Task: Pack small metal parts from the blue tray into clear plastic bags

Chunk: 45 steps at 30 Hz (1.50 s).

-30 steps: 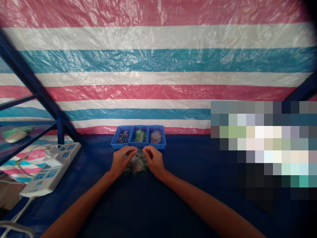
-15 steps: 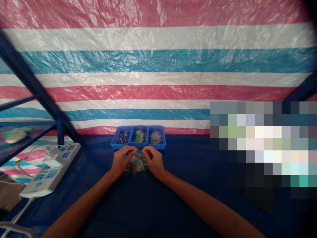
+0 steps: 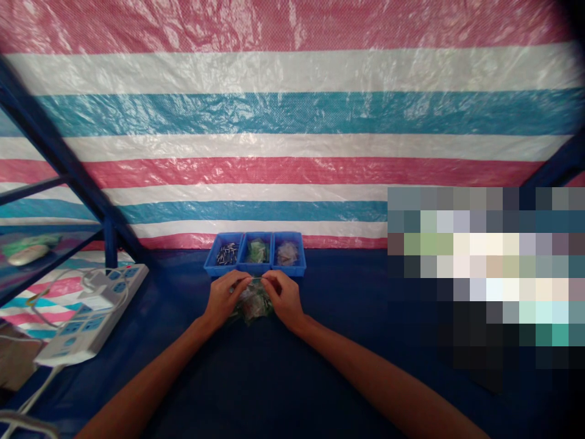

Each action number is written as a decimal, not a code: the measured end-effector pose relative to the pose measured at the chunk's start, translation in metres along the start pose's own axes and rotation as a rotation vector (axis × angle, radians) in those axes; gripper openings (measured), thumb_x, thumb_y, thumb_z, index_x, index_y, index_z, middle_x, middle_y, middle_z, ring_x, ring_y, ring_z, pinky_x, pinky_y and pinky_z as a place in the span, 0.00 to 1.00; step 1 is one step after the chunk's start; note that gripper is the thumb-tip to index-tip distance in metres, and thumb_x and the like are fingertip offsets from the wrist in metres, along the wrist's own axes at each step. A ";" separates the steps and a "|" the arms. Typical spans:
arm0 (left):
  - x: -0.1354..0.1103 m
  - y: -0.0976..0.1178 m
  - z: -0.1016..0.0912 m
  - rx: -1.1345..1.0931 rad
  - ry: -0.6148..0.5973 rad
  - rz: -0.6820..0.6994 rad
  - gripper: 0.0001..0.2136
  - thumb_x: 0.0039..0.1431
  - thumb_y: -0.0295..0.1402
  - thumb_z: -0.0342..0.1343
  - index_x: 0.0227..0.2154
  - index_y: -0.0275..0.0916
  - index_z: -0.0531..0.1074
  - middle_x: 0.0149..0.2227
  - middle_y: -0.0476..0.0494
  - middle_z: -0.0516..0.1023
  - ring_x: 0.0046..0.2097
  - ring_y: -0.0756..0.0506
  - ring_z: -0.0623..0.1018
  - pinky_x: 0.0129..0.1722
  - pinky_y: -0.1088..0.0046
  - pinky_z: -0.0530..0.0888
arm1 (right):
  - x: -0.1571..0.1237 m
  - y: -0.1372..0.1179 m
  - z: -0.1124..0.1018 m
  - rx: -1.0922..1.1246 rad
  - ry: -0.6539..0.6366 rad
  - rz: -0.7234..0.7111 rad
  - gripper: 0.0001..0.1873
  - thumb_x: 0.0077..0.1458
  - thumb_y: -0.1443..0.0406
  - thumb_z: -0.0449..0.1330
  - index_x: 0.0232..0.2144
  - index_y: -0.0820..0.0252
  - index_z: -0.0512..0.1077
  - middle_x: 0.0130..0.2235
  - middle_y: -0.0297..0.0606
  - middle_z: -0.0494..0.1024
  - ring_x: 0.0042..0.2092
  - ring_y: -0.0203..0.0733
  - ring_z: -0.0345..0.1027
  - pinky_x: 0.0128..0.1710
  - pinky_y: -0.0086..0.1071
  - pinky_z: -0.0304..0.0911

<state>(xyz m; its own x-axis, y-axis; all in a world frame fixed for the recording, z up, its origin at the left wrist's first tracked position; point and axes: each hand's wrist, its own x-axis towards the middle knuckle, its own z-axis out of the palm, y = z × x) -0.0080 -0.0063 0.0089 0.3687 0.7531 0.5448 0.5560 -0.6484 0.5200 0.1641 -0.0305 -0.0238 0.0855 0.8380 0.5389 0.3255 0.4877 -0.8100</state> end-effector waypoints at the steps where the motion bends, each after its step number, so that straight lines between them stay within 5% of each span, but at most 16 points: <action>1: 0.000 0.000 0.000 0.000 -0.002 0.001 0.09 0.60 0.35 0.51 0.31 0.38 0.74 0.31 0.46 0.77 0.34 0.49 0.76 0.37 0.75 0.70 | 0.000 0.000 0.000 -0.004 -0.002 -0.003 0.09 0.57 0.62 0.53 0.34 0.60 0.72 0.28 0.34 0.72 0.28 0.36 0.64 0.30 0.28 0.59; 25: 0.002 0.008 -0.003 0.018 -0.051 -0.033 0.13 0.61 0.36 0.49 0.26 0.37 0.74 0.23 0.50 0.74 0.25 0.52 0.73 0.30 0.79 0.68 | 0.000 -0.001 0.000 -0.011 -0.008 -0.001 0.11 0.58 0.60 0.53 0.32 0.60 0.72 0.28 0.35 0.74 0.28 0.36 0.65 0.30 0.28 0.59; 45: -0.001 0.004 -0.001 0.006 0.020 -0.017 0.11 0.58 0.39 0.52 0.30 0.38 0.74 0.27 0.48 0.78 0.27 0.50 0.75 0.33 0.77 0.72 | 0.000 -0.002 -0.001 -0.034 -0.013 -0.036 0.12 0.58 0.61 0.52 0.31 0.60 0.73 0.28 0.36 0.74 0.28 0.36 0.65 0.30 0.29 0.60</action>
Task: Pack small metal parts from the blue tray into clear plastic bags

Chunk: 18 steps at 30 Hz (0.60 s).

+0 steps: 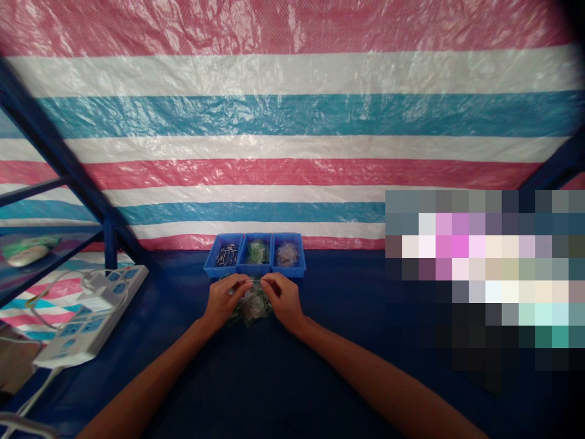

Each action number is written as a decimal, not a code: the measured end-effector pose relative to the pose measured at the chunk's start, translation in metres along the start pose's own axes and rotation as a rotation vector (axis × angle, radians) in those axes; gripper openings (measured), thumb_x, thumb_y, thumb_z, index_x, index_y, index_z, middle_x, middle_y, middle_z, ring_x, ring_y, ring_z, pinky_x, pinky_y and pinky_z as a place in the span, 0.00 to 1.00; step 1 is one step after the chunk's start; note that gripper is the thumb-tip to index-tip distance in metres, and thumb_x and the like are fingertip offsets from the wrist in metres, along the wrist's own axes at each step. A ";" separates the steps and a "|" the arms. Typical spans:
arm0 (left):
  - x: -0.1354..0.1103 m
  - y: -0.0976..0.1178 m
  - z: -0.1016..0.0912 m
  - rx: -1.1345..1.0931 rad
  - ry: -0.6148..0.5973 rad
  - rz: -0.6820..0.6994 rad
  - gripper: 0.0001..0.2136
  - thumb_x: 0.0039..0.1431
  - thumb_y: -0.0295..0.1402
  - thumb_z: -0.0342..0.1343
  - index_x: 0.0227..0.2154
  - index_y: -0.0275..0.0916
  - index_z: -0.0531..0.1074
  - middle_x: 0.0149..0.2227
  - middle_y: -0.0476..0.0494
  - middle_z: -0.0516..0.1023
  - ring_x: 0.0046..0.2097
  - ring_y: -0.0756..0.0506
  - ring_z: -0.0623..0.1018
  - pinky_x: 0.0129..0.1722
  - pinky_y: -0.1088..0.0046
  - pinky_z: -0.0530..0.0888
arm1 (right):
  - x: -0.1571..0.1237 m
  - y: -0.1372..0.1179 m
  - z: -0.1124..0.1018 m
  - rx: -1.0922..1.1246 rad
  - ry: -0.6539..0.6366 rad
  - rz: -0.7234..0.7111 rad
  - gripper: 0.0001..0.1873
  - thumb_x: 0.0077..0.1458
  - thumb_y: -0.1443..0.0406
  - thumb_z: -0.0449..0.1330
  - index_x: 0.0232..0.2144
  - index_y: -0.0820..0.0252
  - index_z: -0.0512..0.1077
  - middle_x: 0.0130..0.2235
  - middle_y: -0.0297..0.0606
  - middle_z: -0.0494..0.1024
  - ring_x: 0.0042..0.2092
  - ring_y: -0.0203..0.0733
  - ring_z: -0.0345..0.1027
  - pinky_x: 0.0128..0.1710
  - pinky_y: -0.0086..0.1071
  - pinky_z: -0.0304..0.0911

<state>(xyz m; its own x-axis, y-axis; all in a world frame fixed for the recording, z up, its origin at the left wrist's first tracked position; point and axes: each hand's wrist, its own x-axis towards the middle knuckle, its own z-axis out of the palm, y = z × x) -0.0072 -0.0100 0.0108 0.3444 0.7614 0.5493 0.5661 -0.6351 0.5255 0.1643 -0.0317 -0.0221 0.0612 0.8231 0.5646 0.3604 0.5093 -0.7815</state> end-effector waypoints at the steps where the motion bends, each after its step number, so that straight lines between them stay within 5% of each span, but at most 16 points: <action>1: 0.000 0.000 0.000 0.001 0.007 0.008 0.11 0.59 0.39 0.52 0.30 0.38 0.74 0.28 0.48 0.78 0.28 0.50 0.76 0.33 0.76 0.72 | 0.000 0.000 0.000 0.001 -0.002 -0.001 0.12 0.58 0.61 0.52 0.31 0.60 0.73 0.28 0.36 0.74 0.28 0.36 0.65 0.30 0.29 0.59; 18: -0.002 0.002 -0.002 -0.018 0.044 0.007 0.09 0.60 0.36 0.51 0.34 0.38 0.74 0.34 0.45 0.79 0.29 0.50 0.76 0.35 0.76 0.73 | 0.002 -0.002 -0.001 -0.007 -0.034 -0.050 0.11 0.59 0.62 0.52 0.33 0.59 0.74 0.30 0.37 0.75 0.31 0.38 0.67 0.34 0.29 0.61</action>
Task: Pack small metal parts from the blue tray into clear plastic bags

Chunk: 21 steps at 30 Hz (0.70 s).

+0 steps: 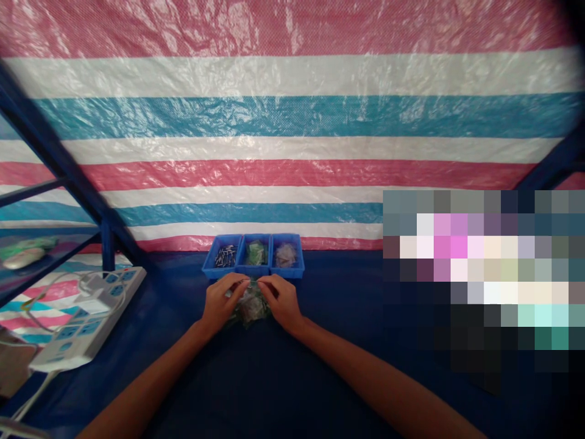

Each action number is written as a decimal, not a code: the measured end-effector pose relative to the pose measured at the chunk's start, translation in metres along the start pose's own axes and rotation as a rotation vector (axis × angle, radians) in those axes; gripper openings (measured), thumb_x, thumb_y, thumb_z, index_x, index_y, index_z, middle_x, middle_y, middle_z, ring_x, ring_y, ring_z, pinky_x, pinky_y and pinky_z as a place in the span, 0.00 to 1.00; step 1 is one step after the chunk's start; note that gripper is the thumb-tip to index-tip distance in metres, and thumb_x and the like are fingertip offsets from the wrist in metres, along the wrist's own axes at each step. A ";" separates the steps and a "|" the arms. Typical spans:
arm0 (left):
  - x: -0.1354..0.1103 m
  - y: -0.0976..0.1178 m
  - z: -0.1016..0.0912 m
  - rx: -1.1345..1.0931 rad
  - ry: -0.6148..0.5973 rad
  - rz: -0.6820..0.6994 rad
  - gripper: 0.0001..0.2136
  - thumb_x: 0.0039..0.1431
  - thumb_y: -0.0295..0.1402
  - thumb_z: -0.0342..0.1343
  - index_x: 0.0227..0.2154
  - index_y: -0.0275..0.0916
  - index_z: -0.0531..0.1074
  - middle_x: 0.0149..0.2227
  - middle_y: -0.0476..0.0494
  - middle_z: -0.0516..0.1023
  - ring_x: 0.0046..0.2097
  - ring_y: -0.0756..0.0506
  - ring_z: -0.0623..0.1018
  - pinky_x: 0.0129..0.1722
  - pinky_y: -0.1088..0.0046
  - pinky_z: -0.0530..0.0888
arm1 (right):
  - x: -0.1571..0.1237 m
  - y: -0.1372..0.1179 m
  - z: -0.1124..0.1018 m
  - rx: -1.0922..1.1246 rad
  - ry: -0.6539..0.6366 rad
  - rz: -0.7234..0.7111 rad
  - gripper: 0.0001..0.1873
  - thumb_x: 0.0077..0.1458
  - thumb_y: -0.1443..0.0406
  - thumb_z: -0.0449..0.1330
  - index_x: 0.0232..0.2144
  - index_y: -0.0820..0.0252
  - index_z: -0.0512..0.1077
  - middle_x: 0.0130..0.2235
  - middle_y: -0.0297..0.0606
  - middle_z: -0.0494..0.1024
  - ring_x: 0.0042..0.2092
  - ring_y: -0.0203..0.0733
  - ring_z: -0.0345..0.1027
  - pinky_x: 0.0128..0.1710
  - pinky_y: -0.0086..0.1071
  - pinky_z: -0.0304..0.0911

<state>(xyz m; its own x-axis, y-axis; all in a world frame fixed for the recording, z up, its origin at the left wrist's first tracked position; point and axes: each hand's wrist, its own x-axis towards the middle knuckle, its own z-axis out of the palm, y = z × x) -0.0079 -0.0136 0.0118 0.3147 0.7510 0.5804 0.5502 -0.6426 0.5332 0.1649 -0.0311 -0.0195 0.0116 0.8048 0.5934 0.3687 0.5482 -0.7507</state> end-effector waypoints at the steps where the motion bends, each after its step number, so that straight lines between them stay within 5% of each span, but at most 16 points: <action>1: -0.001 0.000 -0.001 -0.005 0.010 -0.013 0.09 0.60 0.36 0.52 0.35 0.38 0.74 0.34 0.46 0.79 0.28 0.50 0.76 0.35 0.76 0.73 | 0.000 0.000 0.000 0.000 -0.004 0.002 0.12 0.59 0.62 0.52 0.33 0.59 0.74 0.30 0.37 0.75 0.32 0.38 0.68 0.34 0.29 0.61; 8: -0.004 -0.001 -0.002 -0.089 0.110 -0.034 0.07 0.58 0.33 0.53 0.35 0.37 0.73 0.37 0.45 0.80 0.29 0.50 0.78 0.33 0.76 0.75 | 0.000 0.001 0.001 0.017 0.005 0.001 0.11 0.59 0.63 0.52 0.32 0.60 0.73 0.30 0.37 0.74 0.31 0.37 0.67 0.33 0.29 0.60; 21: -0.003 -0.008 0.001 0.014 0.004 -0.015 0.10 0.61 0.34 0.50 0.40 0.38 0.72 0.32 0.47 0.78 0.27 0.52 0.76 0.31 0.78 0.73 | -0.001 0.003 0.002 0.012 0.014 0.010 0.13 0.60 0.63 0.51 0.31 0.60 0.73 0.29 0.37 0.75 0.30 0.37 0.66 0.33 0.29 0.59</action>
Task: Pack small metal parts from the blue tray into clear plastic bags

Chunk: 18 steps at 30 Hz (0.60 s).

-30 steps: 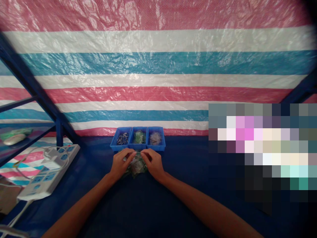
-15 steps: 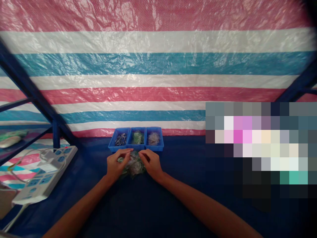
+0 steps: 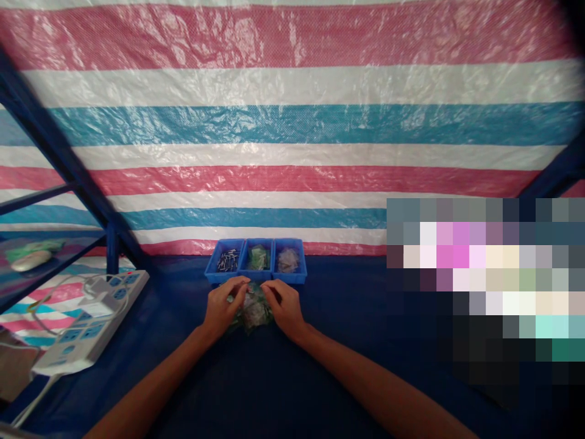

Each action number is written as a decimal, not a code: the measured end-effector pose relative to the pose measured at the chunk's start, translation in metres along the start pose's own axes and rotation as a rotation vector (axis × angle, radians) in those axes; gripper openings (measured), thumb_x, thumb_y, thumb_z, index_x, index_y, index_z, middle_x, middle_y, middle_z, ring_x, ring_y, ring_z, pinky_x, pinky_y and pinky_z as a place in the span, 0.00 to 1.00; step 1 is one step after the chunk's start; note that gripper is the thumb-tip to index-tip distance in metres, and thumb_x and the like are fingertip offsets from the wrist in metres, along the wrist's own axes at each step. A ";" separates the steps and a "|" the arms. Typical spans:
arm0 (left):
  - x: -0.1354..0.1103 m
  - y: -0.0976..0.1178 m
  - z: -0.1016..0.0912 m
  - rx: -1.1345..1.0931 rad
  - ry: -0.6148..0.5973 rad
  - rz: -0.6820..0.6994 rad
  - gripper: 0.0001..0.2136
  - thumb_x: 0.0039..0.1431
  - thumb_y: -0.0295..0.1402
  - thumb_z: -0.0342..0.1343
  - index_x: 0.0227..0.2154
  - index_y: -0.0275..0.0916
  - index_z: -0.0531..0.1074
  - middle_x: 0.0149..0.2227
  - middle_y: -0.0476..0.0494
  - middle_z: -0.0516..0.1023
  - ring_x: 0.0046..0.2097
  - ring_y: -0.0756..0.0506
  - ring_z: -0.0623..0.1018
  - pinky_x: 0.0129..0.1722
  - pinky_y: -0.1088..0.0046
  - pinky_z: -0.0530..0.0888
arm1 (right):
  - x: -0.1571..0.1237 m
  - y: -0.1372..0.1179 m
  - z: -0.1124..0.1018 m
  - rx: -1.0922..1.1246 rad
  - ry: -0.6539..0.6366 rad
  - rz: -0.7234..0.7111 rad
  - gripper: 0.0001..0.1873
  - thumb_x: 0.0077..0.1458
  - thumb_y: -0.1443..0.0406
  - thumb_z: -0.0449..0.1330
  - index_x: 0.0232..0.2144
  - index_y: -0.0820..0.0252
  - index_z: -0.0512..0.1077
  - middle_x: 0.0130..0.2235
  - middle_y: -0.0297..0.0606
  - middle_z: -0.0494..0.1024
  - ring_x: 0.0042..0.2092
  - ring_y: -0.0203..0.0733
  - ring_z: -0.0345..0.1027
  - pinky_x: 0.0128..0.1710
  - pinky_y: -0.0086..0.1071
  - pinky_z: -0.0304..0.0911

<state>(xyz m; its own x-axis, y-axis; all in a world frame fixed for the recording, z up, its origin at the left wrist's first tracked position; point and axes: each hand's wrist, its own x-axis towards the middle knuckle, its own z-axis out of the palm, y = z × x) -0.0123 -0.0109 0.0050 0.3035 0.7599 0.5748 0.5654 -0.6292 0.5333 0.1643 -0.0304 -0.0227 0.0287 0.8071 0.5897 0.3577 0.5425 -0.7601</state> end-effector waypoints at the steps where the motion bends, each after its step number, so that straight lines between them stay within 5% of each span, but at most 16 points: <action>1: 0.001 0.000 0.000 0.010 -0.018 0.014 0.11 0.61 0.34 0.49 0.42 0.38 0.72 0.33 0.47 0.78 0.28 0.51 0.76 0.32 0.77 0.73 | 0.000 0.000 0.000 0.003 0.001 0.001 0.13 0.60 0.63 0.51 0.31 0.61 0.73 0.30 0.37 0.75 0.31 0.37 0.66 0.33 0.29 0.59; 6: 0.005 0.003 0.001 0.053 -0.053 0.087 0.13 0.63 0.33 0.47 0.45 0.39 0.72 0.37 0.44 0.76 0.38 0.48 0.75 0.40 0.73 0.72 | 0.000 0.001 0.001 0.004 0.007 -0.011 0.12 0.60 0.64 0.51 0.31 0.61 0.73 0.29 0.36 0.74 0.31 0.37 0.66 0.34 0.29 0.58; 18: 0.001 0.000 0.004 -0.009 0.042 0.076 0.07 0.57 0.34 0.55 0.36 0.37 0.74 0.33 0.45 0.78 0.30 0.50 0.75 0.33 0.75 0.72 | -0.001 0.000 0.000 0.016 -0.004 -0.010 0.12 0.60 0.64 0.51 0.32 0.61 0.73 0.30 0.37 0.75 0.32 0.37 0.67 0.34 0.29 0.59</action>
<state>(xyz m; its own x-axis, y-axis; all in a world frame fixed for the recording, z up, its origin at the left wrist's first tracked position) -0.0093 -0.0096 0.0030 0.3132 0.7023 0.6393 0.5347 -0.6867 0.4924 0.1642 -0.0312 -0.0235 0.0220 0.8026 0.5961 0.3429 0.5540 -0.7586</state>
